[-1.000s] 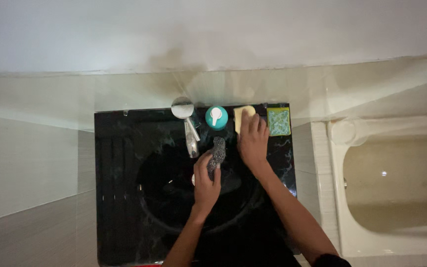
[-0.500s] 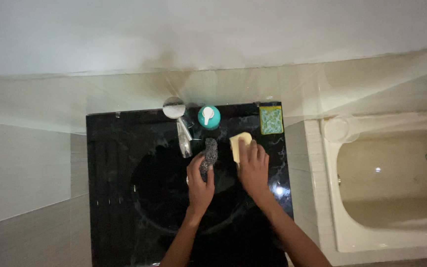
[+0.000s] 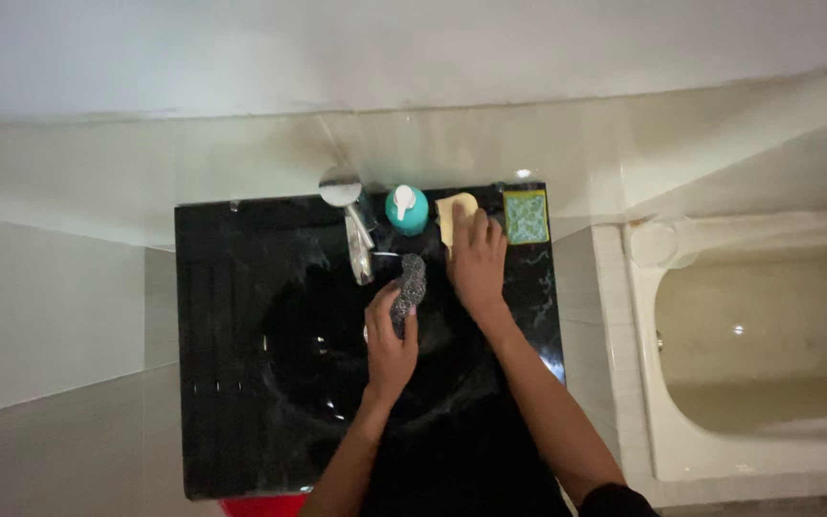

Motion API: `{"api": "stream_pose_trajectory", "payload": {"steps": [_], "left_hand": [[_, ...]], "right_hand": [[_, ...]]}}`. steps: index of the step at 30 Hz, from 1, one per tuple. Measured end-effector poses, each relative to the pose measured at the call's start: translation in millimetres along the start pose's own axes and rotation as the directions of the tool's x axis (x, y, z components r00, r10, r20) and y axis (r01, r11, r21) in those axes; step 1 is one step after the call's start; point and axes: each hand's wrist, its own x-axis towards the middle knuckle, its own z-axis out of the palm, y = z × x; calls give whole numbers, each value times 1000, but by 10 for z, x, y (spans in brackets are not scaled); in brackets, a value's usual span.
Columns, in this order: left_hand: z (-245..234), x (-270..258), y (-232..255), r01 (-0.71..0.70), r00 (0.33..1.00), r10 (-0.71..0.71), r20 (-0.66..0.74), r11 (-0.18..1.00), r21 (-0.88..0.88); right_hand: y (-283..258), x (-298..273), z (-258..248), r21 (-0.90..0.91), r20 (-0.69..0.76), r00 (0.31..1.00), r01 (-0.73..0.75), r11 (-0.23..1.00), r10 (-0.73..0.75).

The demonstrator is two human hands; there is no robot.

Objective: The person wipes a black marble bathroom sink and countertop using a yellow sponge. They clean the basin, faucet, and surrounding surfaces, occasionally dipping the sponge into a red bucket of water.

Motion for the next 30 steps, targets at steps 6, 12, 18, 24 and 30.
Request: {"api": "stream_pose_trajectory", "payload": {"steps": [6,12,18,24,30], "left_hand": [[8,-269,122,31,1000,-31,-5,999,23],[221,-417,163,87,993,-82,82,995,-55],[376,-426,322,-14,998,15,55,1000,-3],[423,-369,420,12,998,-14,63,1000,24],[590,-201,508,138,982,-145,124,988,64]], "right_hand": [[123,-477,-308,-17,1,1000,-4,1000,4],[396,-1166,-620,-46,33,986,-163,986,165],[685,-1304,-648,-130,28,981,-186,974,191],[874,-1039,-572,-91,36,976,-212,973,216],[764,-1259,-762,-74,53,986,-156,985,160]]}}
